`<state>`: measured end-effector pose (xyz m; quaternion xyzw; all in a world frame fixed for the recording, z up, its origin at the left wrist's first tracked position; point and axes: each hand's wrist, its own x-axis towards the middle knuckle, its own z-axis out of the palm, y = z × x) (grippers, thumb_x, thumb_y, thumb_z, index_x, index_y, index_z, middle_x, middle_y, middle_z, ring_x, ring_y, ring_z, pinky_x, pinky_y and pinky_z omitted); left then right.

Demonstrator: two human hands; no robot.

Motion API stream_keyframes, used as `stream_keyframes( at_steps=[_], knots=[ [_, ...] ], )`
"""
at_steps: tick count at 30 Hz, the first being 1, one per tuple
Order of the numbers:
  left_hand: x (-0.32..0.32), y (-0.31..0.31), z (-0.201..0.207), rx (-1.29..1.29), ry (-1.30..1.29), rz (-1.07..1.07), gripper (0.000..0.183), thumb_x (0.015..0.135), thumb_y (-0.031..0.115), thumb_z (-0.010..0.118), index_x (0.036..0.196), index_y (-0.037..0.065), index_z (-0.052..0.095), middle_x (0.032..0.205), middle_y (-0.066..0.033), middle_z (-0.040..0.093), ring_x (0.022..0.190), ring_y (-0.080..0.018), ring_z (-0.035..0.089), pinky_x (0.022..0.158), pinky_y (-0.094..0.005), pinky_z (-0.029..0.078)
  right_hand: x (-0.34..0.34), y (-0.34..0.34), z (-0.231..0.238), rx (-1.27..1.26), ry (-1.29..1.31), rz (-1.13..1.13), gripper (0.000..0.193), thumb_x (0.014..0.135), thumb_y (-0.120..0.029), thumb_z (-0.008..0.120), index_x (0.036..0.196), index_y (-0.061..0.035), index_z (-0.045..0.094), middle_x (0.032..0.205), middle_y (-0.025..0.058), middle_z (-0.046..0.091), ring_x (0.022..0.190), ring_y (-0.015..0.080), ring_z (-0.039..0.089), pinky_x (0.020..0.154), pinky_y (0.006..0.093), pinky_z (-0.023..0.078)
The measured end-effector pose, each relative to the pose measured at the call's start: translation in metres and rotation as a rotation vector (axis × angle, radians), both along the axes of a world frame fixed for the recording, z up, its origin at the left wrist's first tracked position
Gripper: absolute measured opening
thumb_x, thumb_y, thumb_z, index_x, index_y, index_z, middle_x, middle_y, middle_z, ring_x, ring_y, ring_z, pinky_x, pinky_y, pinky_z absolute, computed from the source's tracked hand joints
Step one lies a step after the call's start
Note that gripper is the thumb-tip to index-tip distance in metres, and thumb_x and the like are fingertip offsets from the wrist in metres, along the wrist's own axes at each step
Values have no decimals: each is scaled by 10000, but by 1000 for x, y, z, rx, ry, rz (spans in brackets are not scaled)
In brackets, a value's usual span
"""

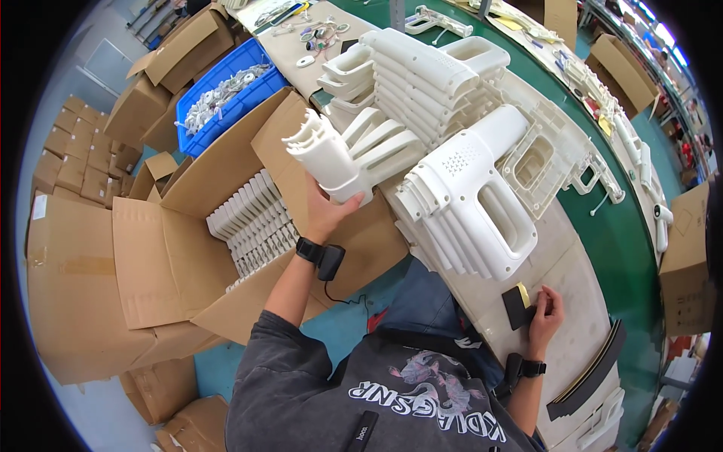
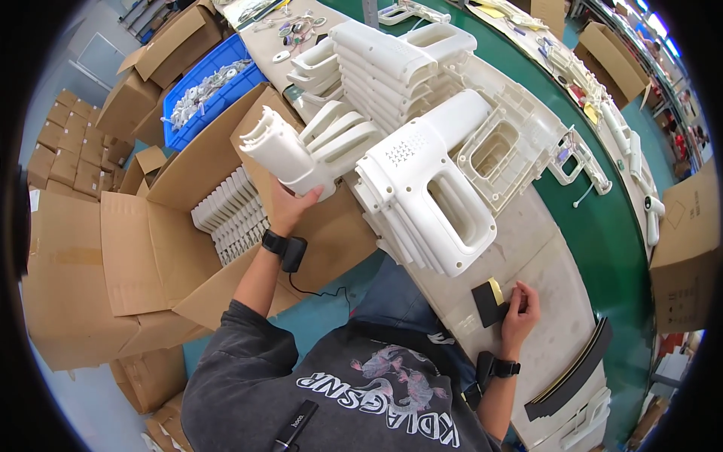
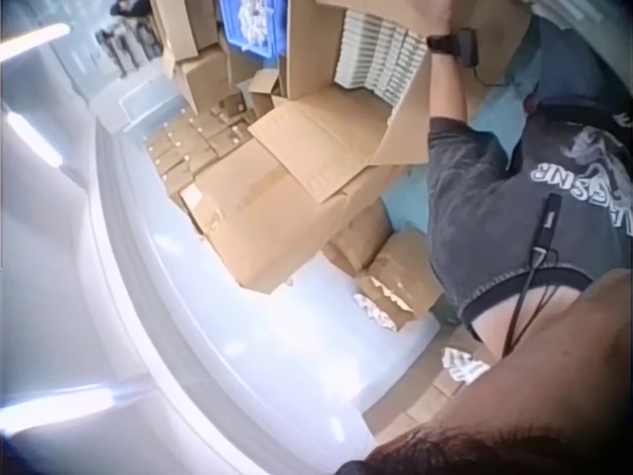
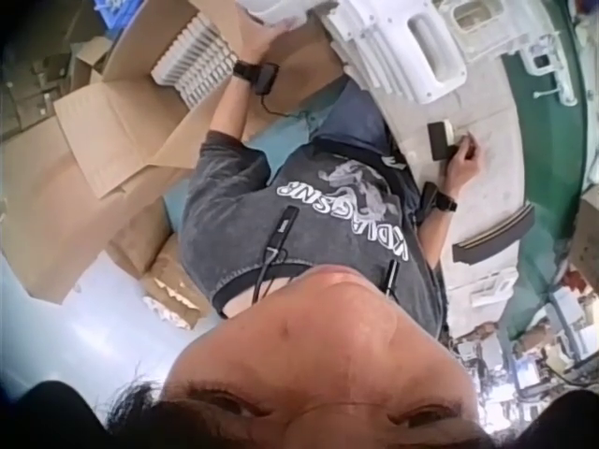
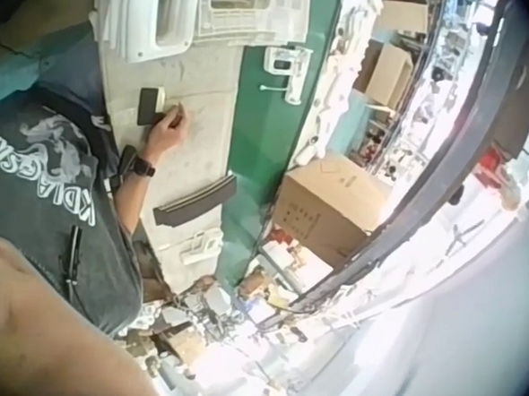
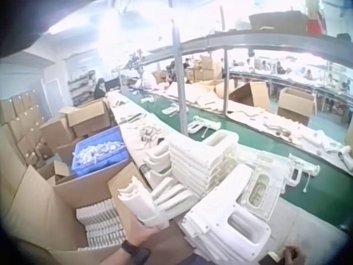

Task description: The person stacks white plastic housings, places one on the table, and peels the backing from a black foam piece. They press the foam onto a motor inside the housing, fit a second housing over it, and repeat the process.

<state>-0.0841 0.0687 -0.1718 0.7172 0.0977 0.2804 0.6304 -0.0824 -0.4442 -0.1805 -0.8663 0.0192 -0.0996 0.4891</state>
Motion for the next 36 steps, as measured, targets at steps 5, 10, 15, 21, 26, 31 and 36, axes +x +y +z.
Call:
stream_keyframes(
  at_steps=[5,10,15,21,26,31,36],
  knots=[
    [-26,19,7,-136,-18,55,880,711,168,855,1420,25,353,1290,-111,547,1201,-219,546,1018,-374,459,1,1,-2,15,7,2,118,975,-54,610,1059,-16,683,784,-29,571,680,54,478,608,210,398],
    [-58,29,17,-417,-147,104,800,827,289,728,1465,-5,346,1392,-127,508,1265,-254,528,1088,-402,424,3,0,-3,-16,-15,4,118,976,-74,617,1055,-23,687,785,-36,571,667,49,463,586,205,376],
    [-71,17,25,-606,-291,160,779,876,306,665,1507,24,306,1459,-118,465,1323,-268,485,1110,-427,417,3,1,-3,-6,-14,-6,117,975,-83,621,1053,-29,690,776,-46,555,660,43,449,577,203,364],
    [-64,-12,29,-690,-333,201,808,865,317,674,1514,27,289,1471,-124,447,1344,-274,462,1125,-433,406,3,0,-4,5,-14,9,125,979,-84,617,1066,-28,687,784,-39,557,661,41,455,579,200,368],
    [-63,-17,26,-695,-328,82,878,823,368,710,1512,23,289,1462,-136,452,1328,-283,480,1113,-438,423,6,-9,-6,102,27,30,168,989,-113,613,1121,-28,672,871,-1,636,676,54,512,584,198,406],
    [-66,-11,22,-729,-325,-88,929,777,421,738,1500,19,314,1440,-133,484,1292,-284,517,1093,-429,445,19,-25,7,299,106,-9,245,1009,-138,582,1216,-13,626,983,50,667,708,75,564,582,216,461],
    [-41,-6,31,-834,-351,-261,915,767,450,747,1477,18,364,1405,-113,529,1276,-269,532,1072,-427,454,57,-16,94,148,-276,46,284,1025,-132,551,1270,7,583,1013,91,645,716,98,544,606,236,459]
  ],
)
